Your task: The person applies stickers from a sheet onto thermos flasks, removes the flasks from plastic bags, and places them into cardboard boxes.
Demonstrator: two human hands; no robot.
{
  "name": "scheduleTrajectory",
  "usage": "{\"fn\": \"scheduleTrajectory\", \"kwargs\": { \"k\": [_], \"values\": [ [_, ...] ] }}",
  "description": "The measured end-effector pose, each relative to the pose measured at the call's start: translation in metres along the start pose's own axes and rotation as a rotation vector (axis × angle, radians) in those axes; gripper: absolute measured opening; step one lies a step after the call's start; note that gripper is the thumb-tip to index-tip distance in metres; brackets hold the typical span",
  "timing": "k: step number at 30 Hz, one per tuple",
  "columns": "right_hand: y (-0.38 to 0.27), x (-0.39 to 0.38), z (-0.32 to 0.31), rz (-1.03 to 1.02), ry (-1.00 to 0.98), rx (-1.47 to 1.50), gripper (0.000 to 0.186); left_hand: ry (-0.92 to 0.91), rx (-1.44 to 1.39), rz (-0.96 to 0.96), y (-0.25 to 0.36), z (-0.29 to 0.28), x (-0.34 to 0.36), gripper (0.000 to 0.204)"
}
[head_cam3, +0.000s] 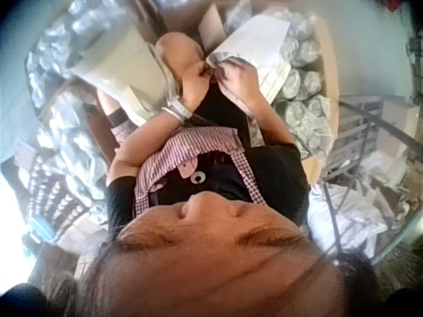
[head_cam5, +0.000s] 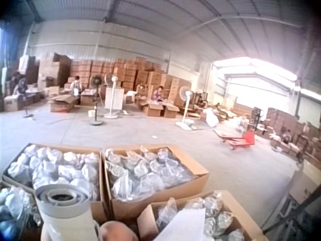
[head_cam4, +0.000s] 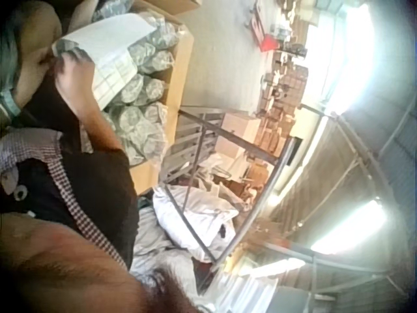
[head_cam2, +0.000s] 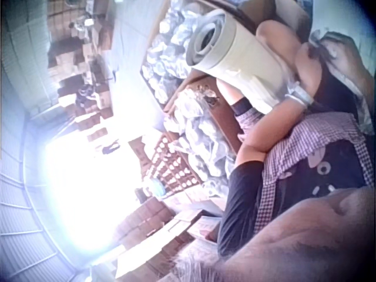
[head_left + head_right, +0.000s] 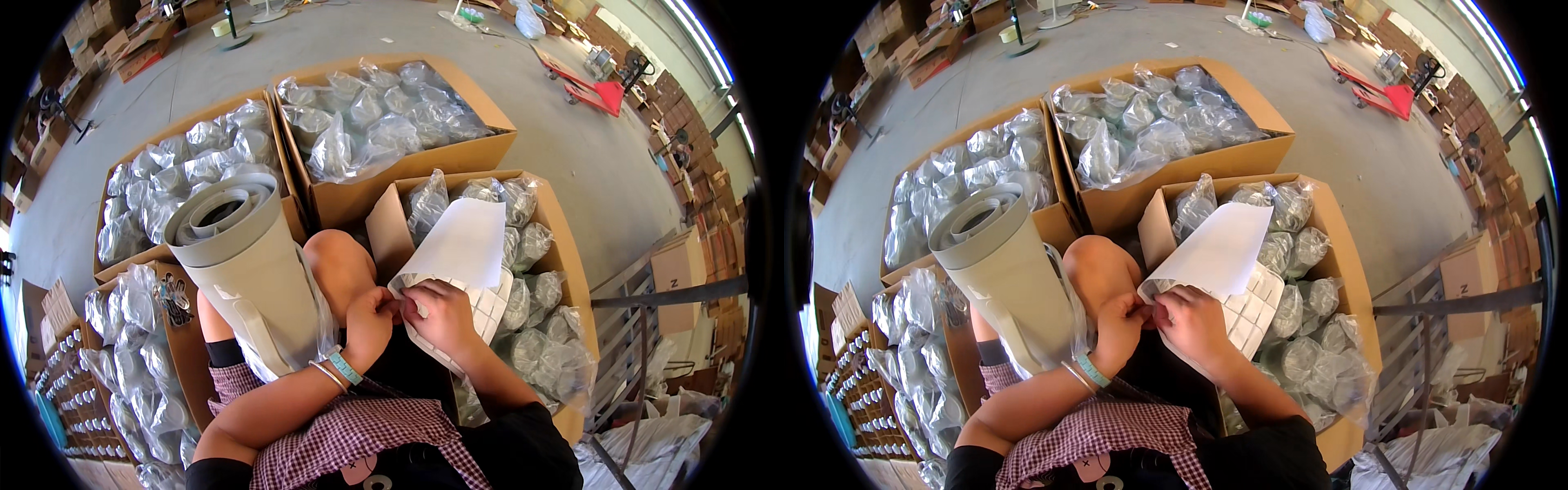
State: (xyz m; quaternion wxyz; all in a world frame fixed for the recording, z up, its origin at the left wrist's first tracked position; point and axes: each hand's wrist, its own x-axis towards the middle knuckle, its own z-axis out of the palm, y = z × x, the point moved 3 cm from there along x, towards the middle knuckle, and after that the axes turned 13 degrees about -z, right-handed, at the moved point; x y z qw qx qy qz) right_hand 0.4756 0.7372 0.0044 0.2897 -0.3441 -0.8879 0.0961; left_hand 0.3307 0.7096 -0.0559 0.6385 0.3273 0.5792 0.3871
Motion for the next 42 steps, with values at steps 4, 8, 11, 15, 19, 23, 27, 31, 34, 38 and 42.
{"fn": "scheduleTrajectory", "kwargs": {
  "k": [4, 8, 11, 15, 19, 23, 27, 31, 34, 38, 42],
  "values": [
    [0.019, -0.001, 0.000, 0.271, 0.042, 0.280, 0.010, 0.044, -0.111, -0.058, -0.017, 0.004, 0.007, 0.006],
    [0.133, -0.017, -0.026, 0.379, 0.675, 0.526, 0.018, -0.019, -0.318, -0.246, -0.013, 0.005, 0.007, 0.009],
    [0.172, -0.014, -0.076, 0.623, 0.987, 1.327, 0.033, -0.035, -0.391, -0.368, 0.006, 0.005, -0.002, 0.018],
    [0.110, 0.035, -0.065, 0.568, 0.762, 1.008, 0.031, 0.135, -0.233, -0.100, 0.026, 0.008, -0.009, 0.028],
    [0.065, 0.057, -0.029, 0.349, 0.722, 0.589, 0.009, 0.274, 0.169, 0.448, 0.052, 0.003, -0.034, 0.030],
    [-0.014, 0.080, -0.031, -0.177, 0.690, -0.046, 0.010, -0.206, -0.286, 0.282, 0.068, -0.004, -0.052, 0.041],
    [-0.060, 0.087, -0.036, -0.499, 0.641, -0.087, 0.009, -0.160, -0.419, 0.390, 0.093, -0.028, -0.073, 0.045],
    [-0.095, 0.088, -0.035, -0.631, 0.427, -0.010, 0.019, -0.154, -0.448, 0.459, 0.116, -0.062, -0.097, 0.036],
    [-0.096, 0.095, -0.040, -0.453, 0.554, 0.339, 0.035, 0.013, -0.314, 0.470, 0.117, -0.087, -0.108, 0.026],
    [-0.103, 0.125, -0.047, -0.363, 0.363, 0.486, 0.025, 0.274, 0.334, 0.653, 0.140, -0.119, -0.138, 0.017],
    [-0.117, 0.141, -0.030, -0.373, 0.126, 0.524, 0.014, 0.363, 0.628, 0.689, 0.154, -0.144, -0.161, 0.019]
  ]
}}
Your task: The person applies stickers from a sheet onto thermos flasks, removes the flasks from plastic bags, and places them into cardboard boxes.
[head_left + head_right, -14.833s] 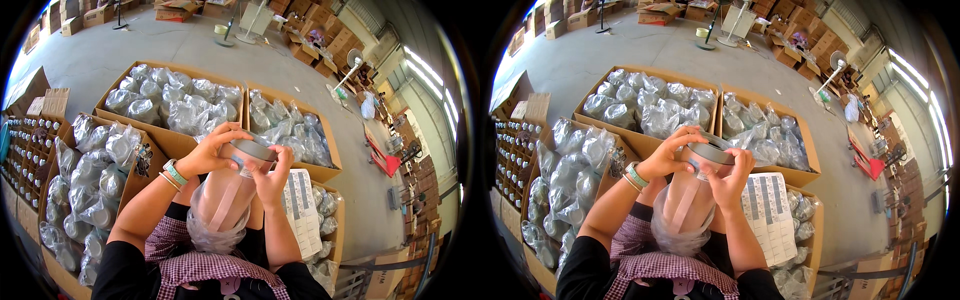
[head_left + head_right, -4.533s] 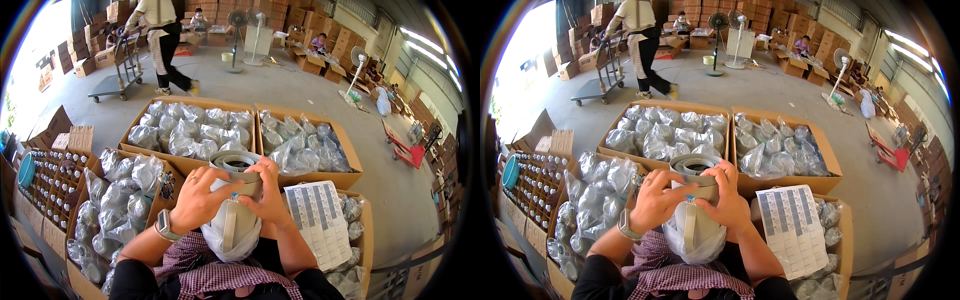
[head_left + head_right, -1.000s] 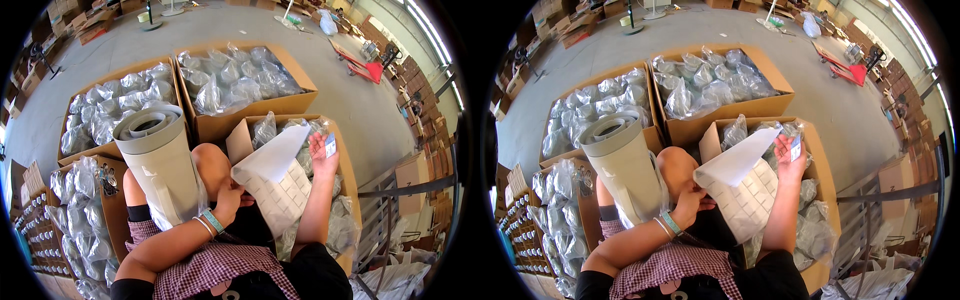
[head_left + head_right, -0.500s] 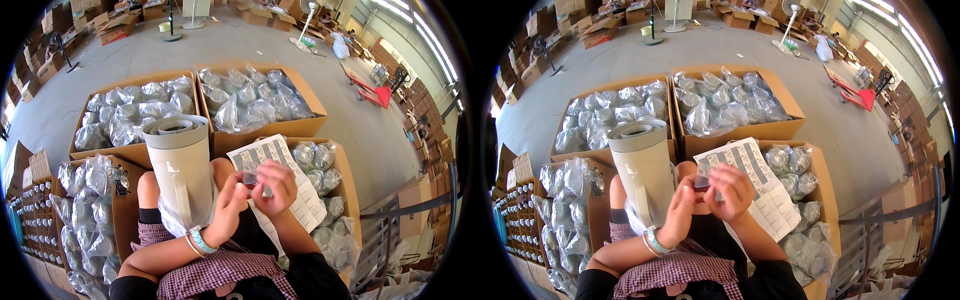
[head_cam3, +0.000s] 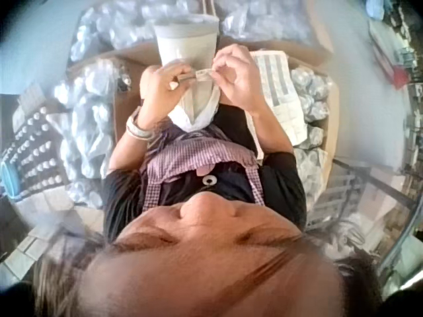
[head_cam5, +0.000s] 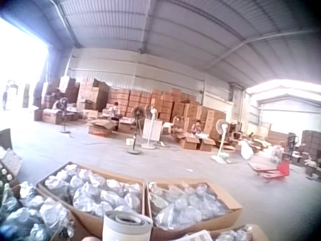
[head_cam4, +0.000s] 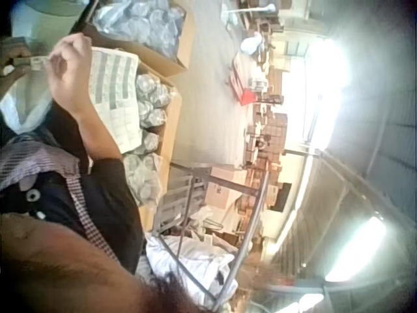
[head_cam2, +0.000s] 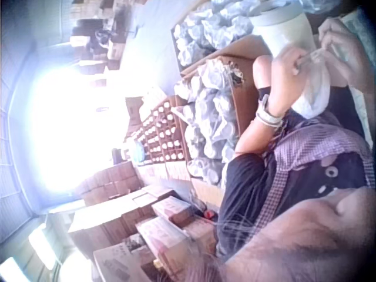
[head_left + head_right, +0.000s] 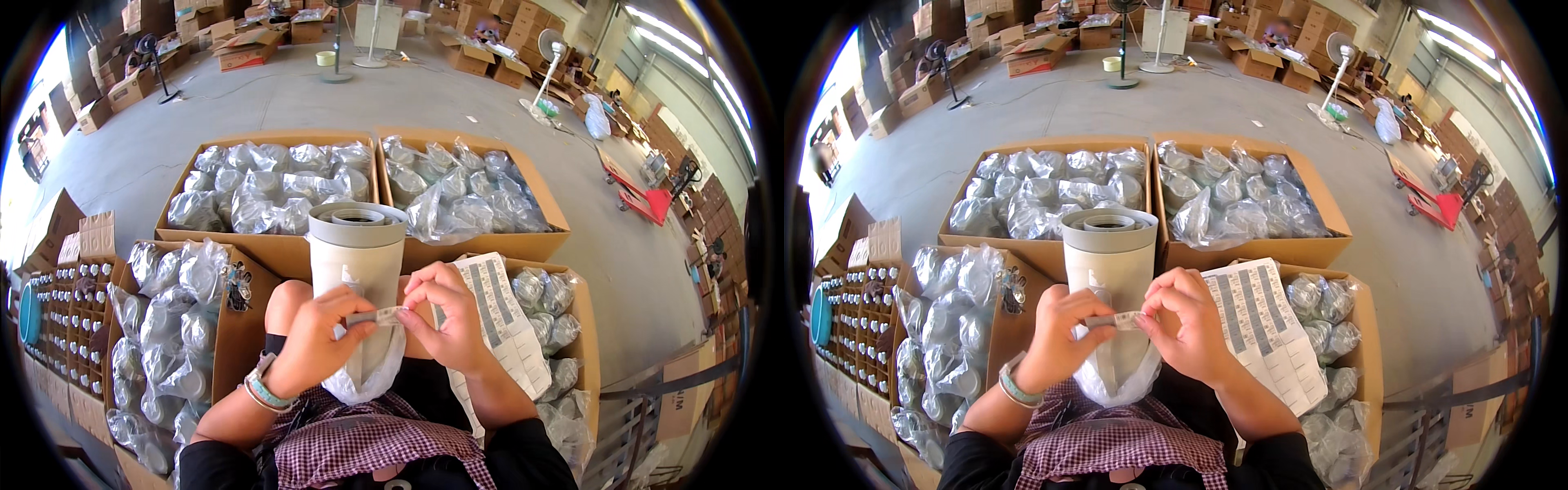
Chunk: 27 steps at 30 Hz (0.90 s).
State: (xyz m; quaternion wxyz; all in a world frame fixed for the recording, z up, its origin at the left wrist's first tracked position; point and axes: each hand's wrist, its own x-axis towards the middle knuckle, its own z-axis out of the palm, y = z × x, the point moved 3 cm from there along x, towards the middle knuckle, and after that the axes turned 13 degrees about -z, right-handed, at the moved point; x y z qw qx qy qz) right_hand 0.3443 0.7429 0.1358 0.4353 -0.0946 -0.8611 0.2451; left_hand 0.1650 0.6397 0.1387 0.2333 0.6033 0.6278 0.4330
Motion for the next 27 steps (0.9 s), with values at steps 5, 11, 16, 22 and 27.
{"fn": "scheduleTrajectory", "kwargs": {
  "k": [5, 11, 16, 22, 27],
  "values": [
    [0.011, 0.031, 0.028, -0.010, 0.092, 0.022, 0.016, 0.270, -0.336, -0.302, -0.042, -0.024, 0.020, 0.057],
    [0.030, 0.038, 0.037, -0.009, 0.097, -0.045, 0.016, 0.287, -0.439, -0.233, -0.071, -0.017, 0.036, 0.055],
    [0.038, 0.041, 0.041, -0.033, 0.090, -0.123, 0.018, 0.363, -0.322, -0.244, -0.063, -0.014, 0.034, 0.055],
    [0.043, 0.038, 0.039, -0.031, 0.086, -0.142, 0.018, 0.374, -0.247, -0.215, -0.060, -0.010, 0.035, 0.053],
    [0.044, 0.038, 0.040, -0.027, 0.099, -0.157, 0.018, 0.398, -0.210, -0.186, -0.061, -0.007, 0.036, 0.052]
  ]
}}
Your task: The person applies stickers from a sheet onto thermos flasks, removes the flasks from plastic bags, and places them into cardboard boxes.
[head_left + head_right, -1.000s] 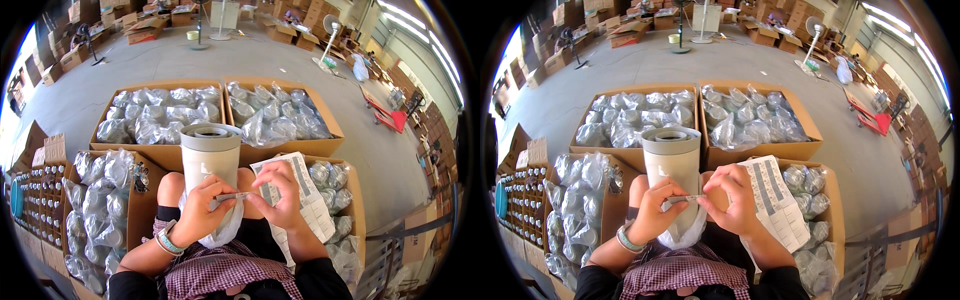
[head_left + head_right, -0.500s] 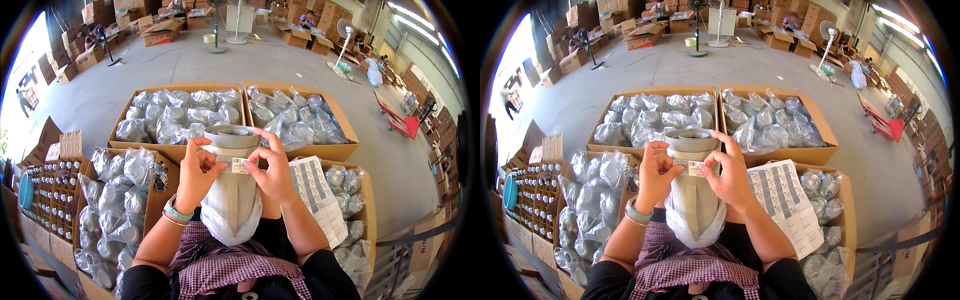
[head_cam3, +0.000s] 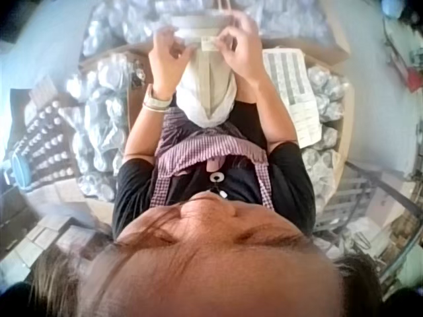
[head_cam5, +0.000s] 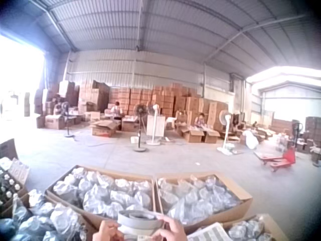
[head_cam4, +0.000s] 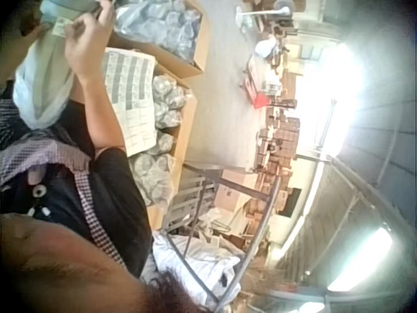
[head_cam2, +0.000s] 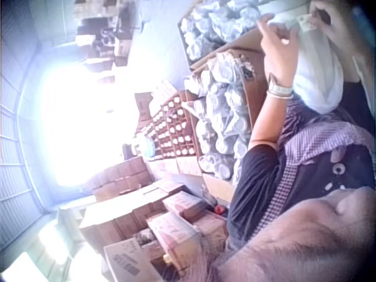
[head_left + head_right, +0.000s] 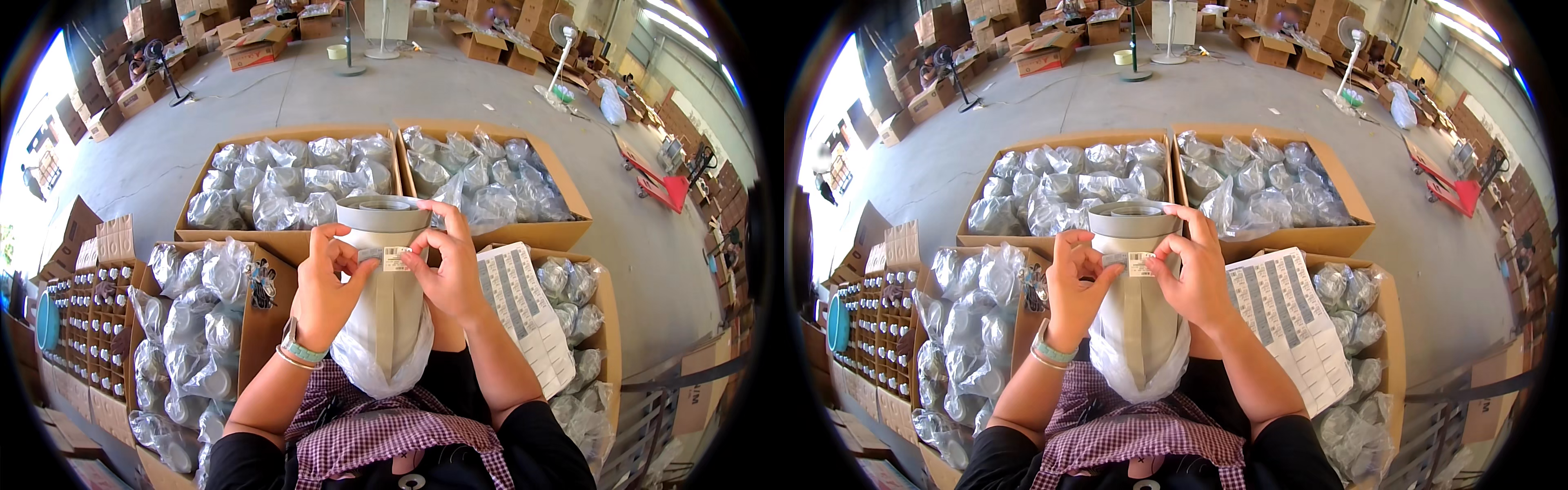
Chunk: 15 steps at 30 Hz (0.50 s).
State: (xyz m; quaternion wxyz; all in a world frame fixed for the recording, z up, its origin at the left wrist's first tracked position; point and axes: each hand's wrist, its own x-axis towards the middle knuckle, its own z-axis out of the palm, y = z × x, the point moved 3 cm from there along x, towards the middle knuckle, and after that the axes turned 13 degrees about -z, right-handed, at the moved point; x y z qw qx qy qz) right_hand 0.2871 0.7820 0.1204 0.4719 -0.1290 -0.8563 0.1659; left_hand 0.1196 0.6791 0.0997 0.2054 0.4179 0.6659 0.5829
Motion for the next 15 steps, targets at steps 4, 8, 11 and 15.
{"fn": "scheduleTrajectory", "kwargs": {
  "k": [4, 8, 11, 15],
  "values": [
    [-0.001, 0.002, 0.000, -0.009, 0.003, -0.030, 0.017, 0.030, 0.061, 0.058, 0.001, 0.002, 0.001, 0.051],
    [-0.001, 0.003, 0.002, -0.033, 0.011, -0.059, 0.016, 0.060, 0.115, 0.097, -0.002, 0.005, 0.002, 0.051],
    [0.001, 0.005, 0.004, -0.068, 0.015, -0.079, 0.017, 0.098, 0.238, 0.119, 0.000, 0.004, 0.002, 0.056],
    [0.010, 0.000, 0.008, -0.087, 0.046, -0.104, 0.024, 0.194, 0.491, 0.041, 0.003, -0.004, 0.015, 0.069]
  ]
}}
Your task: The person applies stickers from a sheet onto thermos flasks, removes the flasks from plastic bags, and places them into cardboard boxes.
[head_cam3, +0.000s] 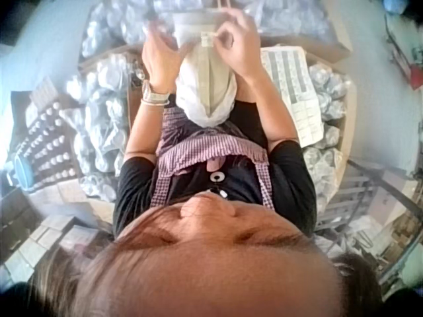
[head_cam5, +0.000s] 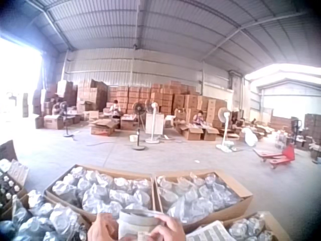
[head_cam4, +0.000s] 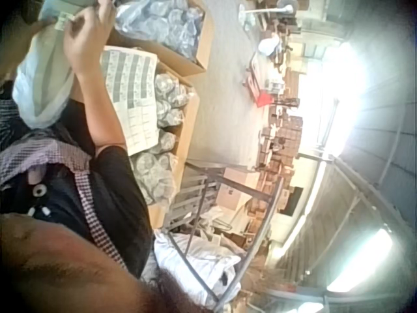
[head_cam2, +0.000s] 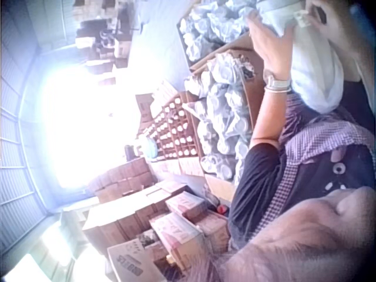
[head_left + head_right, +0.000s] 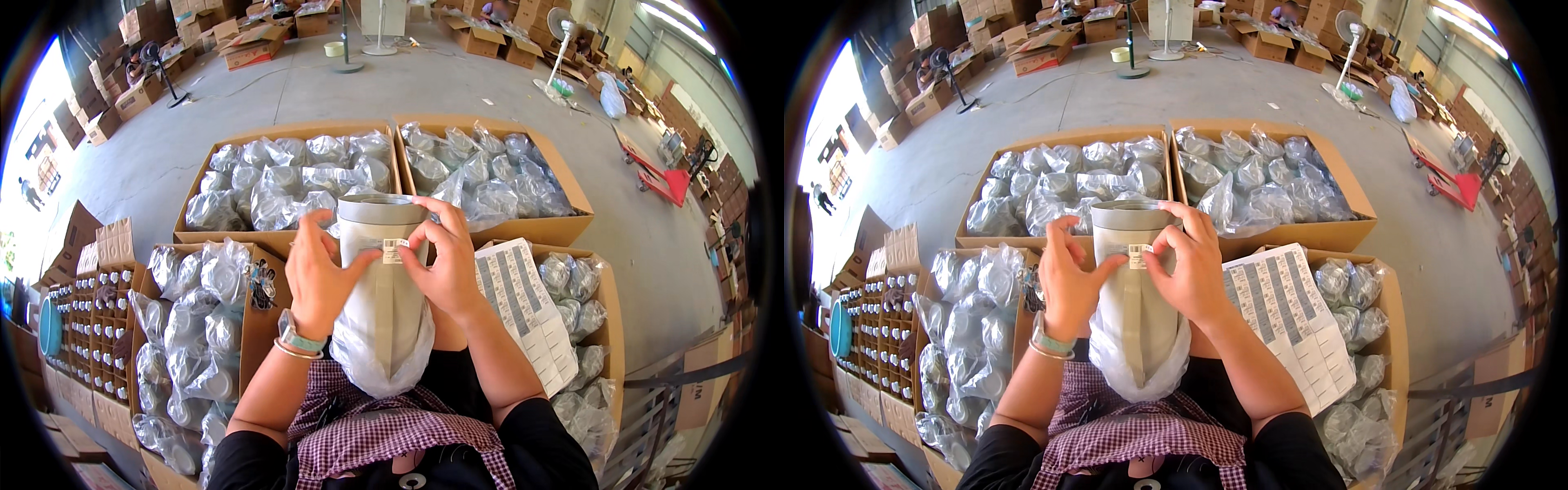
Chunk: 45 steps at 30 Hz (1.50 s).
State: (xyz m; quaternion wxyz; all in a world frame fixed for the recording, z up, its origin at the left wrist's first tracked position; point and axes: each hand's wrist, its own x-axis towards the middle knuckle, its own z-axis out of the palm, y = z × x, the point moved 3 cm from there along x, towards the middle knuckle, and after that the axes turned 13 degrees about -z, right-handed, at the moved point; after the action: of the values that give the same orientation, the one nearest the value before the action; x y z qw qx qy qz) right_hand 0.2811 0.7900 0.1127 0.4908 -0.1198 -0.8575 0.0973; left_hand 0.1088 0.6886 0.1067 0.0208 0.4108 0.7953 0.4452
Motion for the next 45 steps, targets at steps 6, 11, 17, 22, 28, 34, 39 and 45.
{"fn": "scheduleTrajectory", "kwargs": {
  "k": [6, 11, 17, 22, 28, 34, 39, 45],
  "values": [
    [0.019, -0.006, 0.003, 0.112, 0.122, 0.213, 0.066, 0.038, -0.145, 0.417, 0.006, 0.006, 0.033, 0.068],
    [0.022, -0.002, 0.008, 0.054, 0.032, 0.113, 0.081, -0.248, -0.224, 0.378, 0.008, 0.021, 0.047, 0.054],
    [0.027, -0.001, 0.016, 0.125, 0.070, 0.116, 0.056, -0.079, -0.239, 0.294, 0.005, 0.041, 0.035, 0.048],
    [0.027, -0.006, 0.011, 0.061, 0.025, 0.131, 0.054, -0.176, -0.273, 0.448, -0.003, 0.032, 0.033, 0.063],
    [0.011, -0.006, 0.001, 0.114, -0.026, 0.212, 0.053, -0.531, -0.273, 0.471, -0.015, 0.007, 0.050, 0.064],
    [0.034, -0.013, 0.016, 0.217, 0.043, 0.588, 0.037, -0.462, -0.548, 0.359, -0.038, 0.022, 0.049, 0.042],
    [-0.001, -0.004, 0.017, 0.095, 0.115, 0.146, 0.028, -0.246, -0.498, 0.351, -0.013, 0.018, 0.031, 0.016],
    [0.005, -0.009, 0.004, 0.258, 0.500, 0.563, 0.018, -0.253, -0.597, 0.294, -0.027, 0.018, 0.038, 0.033]
  ]
}}
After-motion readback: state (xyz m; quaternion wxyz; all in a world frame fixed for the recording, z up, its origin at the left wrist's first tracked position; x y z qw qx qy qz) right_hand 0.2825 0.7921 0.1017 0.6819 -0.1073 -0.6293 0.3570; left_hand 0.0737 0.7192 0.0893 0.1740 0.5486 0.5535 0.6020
